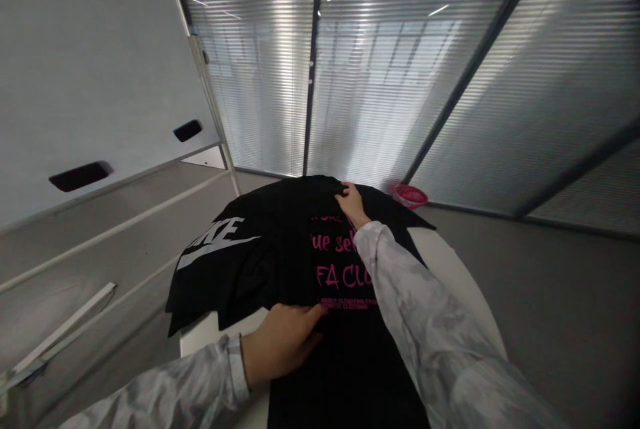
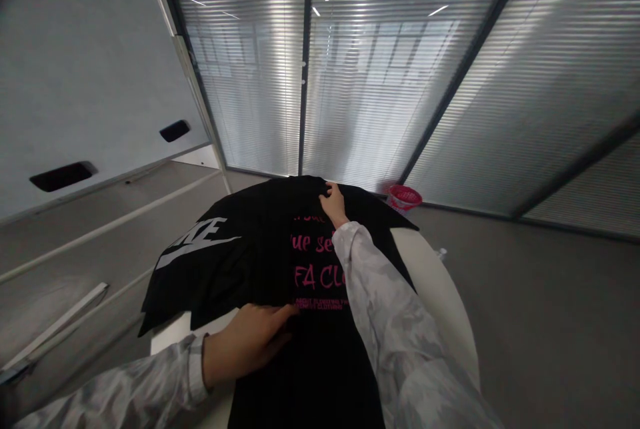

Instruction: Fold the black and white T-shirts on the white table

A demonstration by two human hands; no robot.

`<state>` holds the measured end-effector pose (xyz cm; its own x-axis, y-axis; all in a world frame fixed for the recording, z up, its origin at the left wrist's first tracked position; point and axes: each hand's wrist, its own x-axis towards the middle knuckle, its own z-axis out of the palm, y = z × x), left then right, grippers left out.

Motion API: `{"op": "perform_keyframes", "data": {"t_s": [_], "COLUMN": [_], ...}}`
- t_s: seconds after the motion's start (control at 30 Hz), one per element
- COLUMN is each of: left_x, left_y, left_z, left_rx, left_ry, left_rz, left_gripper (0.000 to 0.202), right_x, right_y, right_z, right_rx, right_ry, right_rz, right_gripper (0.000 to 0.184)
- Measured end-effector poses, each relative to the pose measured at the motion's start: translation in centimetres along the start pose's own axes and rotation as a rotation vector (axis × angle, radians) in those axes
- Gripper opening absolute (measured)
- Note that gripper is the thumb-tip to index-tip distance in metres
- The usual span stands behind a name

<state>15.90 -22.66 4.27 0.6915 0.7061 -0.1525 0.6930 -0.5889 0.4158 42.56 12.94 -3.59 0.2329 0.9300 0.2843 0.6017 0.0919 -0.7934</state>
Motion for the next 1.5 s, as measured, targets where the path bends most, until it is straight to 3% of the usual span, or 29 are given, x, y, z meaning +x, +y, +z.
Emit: {"op": "perform_keyframes", "data": {"t_s": [0.13, 0.2, 0.27, 0.37, 0.43, 0.53, 0.77, 0.93, 1.1, 1.27, 1.4, 1.5], "left_x": [0.4, 0.6, 0.8, 0.9, 0.8, 0.6, 0.6, 0.9, 1.0, 1.1, 0.9, 0.9], "left_y": [-1.0, -1.9, -3.0, -4.1, -4.4, -4.1, -3.6, -3.8, -4.2, -4.6, -4.2, -3.6], "left_z": [0.3, 0.9, 1.7, 2.9, 3.6, 4.0, 3.1, 3.6, 4.6, 4.9, 4.4, 3.0], "left_rx": [0.079, 0.135, 0.156, 0.129, 0.096, 0.056, 0.0, 0.004, -0.006, -0.016, -0.038, -0.048], "left_ry": [0.096, 0.189, 0.252, 0.235, 0.201, 0.169, 0.139, 0.216, 0.208, 0.216, 0.232, 0.258], "left_rz": [0.063, 0.096, 0.135, 0.186, 0.2, 0.208, 0.237, 0.183, 0.176, 0.183, 0.173, 0.144], "left_gripper": [0.038, 0.047, 0.067, 0.095, 0.101, 0.108, 0.105, 0.094, 0.099, 0.098, 0.091, 0.081], "right_x": [-0.5, -1.3, -2.4, -4.2, -5.1, -5.5, -4.2, -4.0, -3.1, -2.1, -2.1, -2.5], "right_y": [-0.7, -1.1, -1.6, -1.8, -1.5, -0.7, -1.1, 0.1, 3.0, 6.2, 9.5, 12.1], "right_z": [-0.3, -0.3, -0.2, 0.0, 0.2, 0.3, 0.7, 0.0, -2.8, -7.3, -12.4, -16.5], "right_rx": [-0.129, -0.176, -0.234, -0.351, -0.407, -0.48, -0.572, -0.616, -0.704, -0.77, -0.753, -0.745], "right_ry": [0.038, 0.046, 0.034, -0.203, -0.427, -0.537, -0.406, -0.393, -0.393, -0.373, -0.168, 0.045], "right_rz": [-0.046, -0.071, -0.223, -0.564, -0.657, -0.605, -0.354, -0.262, -0.199, -0.121, -0.103, 0.089], "right_gripper": [0.057, 0.057, 0.057, 0.061, 0.066, 0.072, 0.089, 0.089, 0.087, 0.084, 0.073, 0.07]}}
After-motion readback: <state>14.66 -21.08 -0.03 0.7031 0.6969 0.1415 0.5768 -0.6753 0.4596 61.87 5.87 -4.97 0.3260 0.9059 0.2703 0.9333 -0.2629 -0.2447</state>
